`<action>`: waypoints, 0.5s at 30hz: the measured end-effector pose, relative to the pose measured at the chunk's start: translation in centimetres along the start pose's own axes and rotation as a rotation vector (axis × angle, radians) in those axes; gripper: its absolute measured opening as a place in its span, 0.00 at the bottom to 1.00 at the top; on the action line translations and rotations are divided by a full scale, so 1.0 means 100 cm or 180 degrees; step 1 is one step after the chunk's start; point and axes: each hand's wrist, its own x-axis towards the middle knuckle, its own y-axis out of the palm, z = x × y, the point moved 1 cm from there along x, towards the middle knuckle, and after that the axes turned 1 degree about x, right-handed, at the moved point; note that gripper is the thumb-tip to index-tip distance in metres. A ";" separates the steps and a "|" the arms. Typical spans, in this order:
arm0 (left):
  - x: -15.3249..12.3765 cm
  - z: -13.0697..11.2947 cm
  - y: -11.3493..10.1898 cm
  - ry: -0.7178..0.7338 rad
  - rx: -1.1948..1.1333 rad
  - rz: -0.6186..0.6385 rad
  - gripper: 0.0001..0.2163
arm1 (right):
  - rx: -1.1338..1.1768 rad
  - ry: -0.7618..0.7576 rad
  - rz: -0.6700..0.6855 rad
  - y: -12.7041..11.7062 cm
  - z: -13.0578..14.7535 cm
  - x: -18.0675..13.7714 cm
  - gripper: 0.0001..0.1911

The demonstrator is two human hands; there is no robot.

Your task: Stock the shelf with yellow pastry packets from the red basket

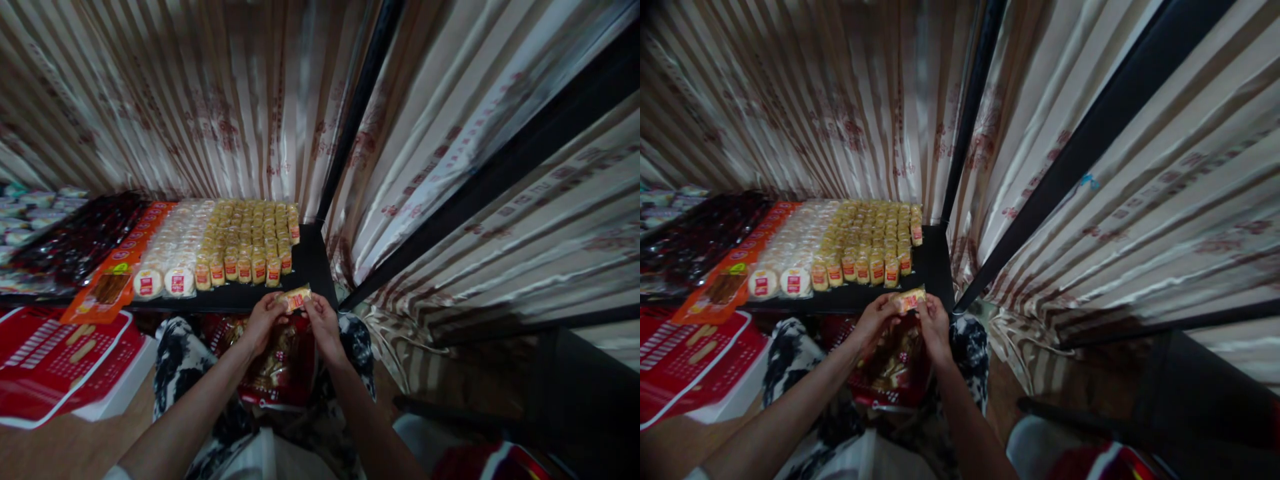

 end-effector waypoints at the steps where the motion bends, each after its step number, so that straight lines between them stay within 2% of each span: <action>1: 0.004 -0.003 0.001 0.0146 0.0289 -0.0103 0.12 | -0.0054 0.0026 0.0041 0.000 -0.003 0.001 0.19; 3: 0.012 -0.013 0.003 0.0584 0.1065 -0.0242 0.12 | -0.0321 -0.0043 0.0020 0.000 -0.006 0.003 0.20; 5: 0.018 -0.028 0.005 0.1118 0.1941 -0.0214 0.12 | -0.0818 -0.0410 -0.0238 -0.002 -0.006 0.003 0.22; 8: 0.024 -0.056 0.013 0.1713 0.3119 0.0249 0.13 | -0.1682 -0.1364 -0.0580 -0.002 0.006 0.002 0.24; 10: 0.027 -0.073 0.021 0.1982 0.3637 0.0564 0.15 | -0.2028 -0.1849 -0.0477 -0.001 0.015 0.004 0.23; 13: 0.033 -0.090 0.036 0.2163 0.4004 0.0679 0.17 | -0.2084 -0.1914 -0.0373 0.002 0.022 0.017 0.21; 15: 0.036 -0.095 0.046 0.2180 0.3969 0.0485 0.18 | -0.1858 -0.1683 -0.0523 0.003 0.021 0.030 0.20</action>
